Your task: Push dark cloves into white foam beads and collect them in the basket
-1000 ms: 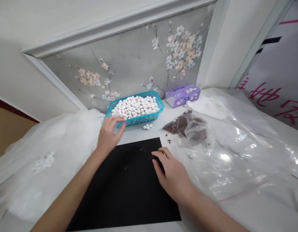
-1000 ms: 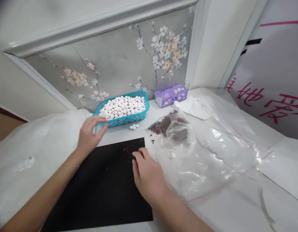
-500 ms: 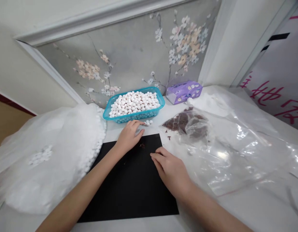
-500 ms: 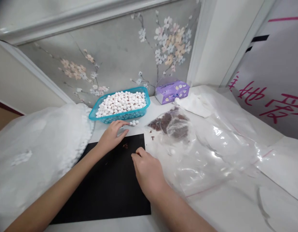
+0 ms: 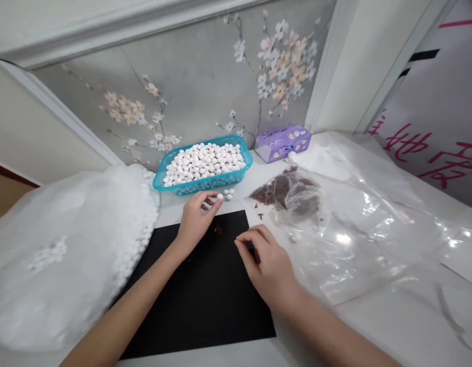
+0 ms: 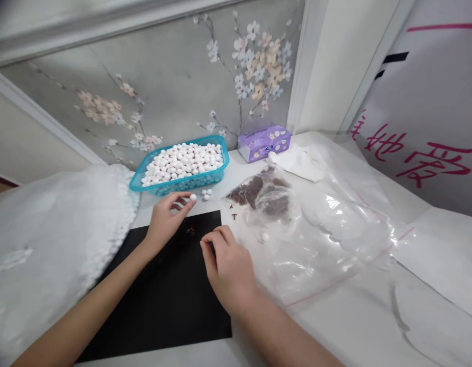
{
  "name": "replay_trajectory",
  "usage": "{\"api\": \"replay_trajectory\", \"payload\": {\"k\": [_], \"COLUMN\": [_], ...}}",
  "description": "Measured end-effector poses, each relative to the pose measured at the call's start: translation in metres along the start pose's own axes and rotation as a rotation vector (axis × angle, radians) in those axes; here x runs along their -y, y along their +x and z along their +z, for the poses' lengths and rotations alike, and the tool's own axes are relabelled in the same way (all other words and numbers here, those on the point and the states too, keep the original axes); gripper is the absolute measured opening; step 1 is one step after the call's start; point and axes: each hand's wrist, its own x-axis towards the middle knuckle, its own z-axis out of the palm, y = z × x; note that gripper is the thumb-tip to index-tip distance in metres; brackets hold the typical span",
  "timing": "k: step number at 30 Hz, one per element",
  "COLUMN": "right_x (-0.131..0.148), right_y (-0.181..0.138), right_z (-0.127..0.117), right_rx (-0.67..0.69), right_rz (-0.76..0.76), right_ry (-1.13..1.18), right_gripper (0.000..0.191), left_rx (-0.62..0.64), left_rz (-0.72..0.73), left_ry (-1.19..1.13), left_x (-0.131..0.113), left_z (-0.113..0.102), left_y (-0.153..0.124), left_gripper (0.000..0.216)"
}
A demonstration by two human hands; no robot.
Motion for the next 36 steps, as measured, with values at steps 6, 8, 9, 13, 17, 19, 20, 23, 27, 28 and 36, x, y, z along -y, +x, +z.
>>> {"api": "replay_trajectory", "payload": {"k": [6,8,9,13,17,19,20,23,27,28,36], "right_x": [0.002,0.002,0.002,0.001,0.000,0.000,0.000,0.001,0.001,0.000,-0.001], "right_y": [0.000,0.000,0.000,0.001,0.001,0.000,0.000,0.001,0.001,0.001,-0.001], "right_z": [-0.005,-0.005,-0.006,-0.006,-0.006,-0.007,-0.007,-0.007,-0.008,-0.008,-0.007], "right_rx": [-0.125,-0.129,-0.126,-0.091,-0.052,-0.044,-0.043,-0.056,-0.079,-0.078,-0.029], "right_rz": [-0.010,-0.010,0.001,0.027,0.011,0.004,0.000,-0.008,-0.029,-0.034,-0.031], "right_ry": [0.105,0.100,0.096,0.092,0.088,0.085,0.084,0.081,0.085,0.090,0.138], "right_gripper": [0.010,0.010,0.010,0.010,0.010,0.009,0.009,0.009,0.009,0.009,0.013], "left_rx": [0.124,0.152,0.148,0.124,0.112,0.107,0.104,0.100,0.099,0.096,0.080], "left_rz": [-0.514,-0.558,-0.567,-0.588,-0.590,-0.591,-0.592,-0.595,-0.618,-0.626,-0.654], "left_ry": [-0.683,-0.758,-0.782,-0.823,-0.847,-0.866,-0.873,-0.882,-0.880,-0.882,-0.949], "left_x": [-0.042,-0.048,-0.049,-0.048,-0.045,-0.045,-0.045,-0.045,-0.045,-0.044,-0.042], "left_z": [0.005,0.009,0.010,0.011,0.010,0.010,0.011,0.011,0.011,0.011,0.011], "left_y": [-0.078,-0.086,-0.086,-0.081,-0.081,-0.081,-0.082,-0.082,-0.082,-0.082,-0.082], "left_gripper": [0.018,0.016,0.016,0.015,0.016,0.016,0.016,0.017,0.019,0.019,0.019]}}
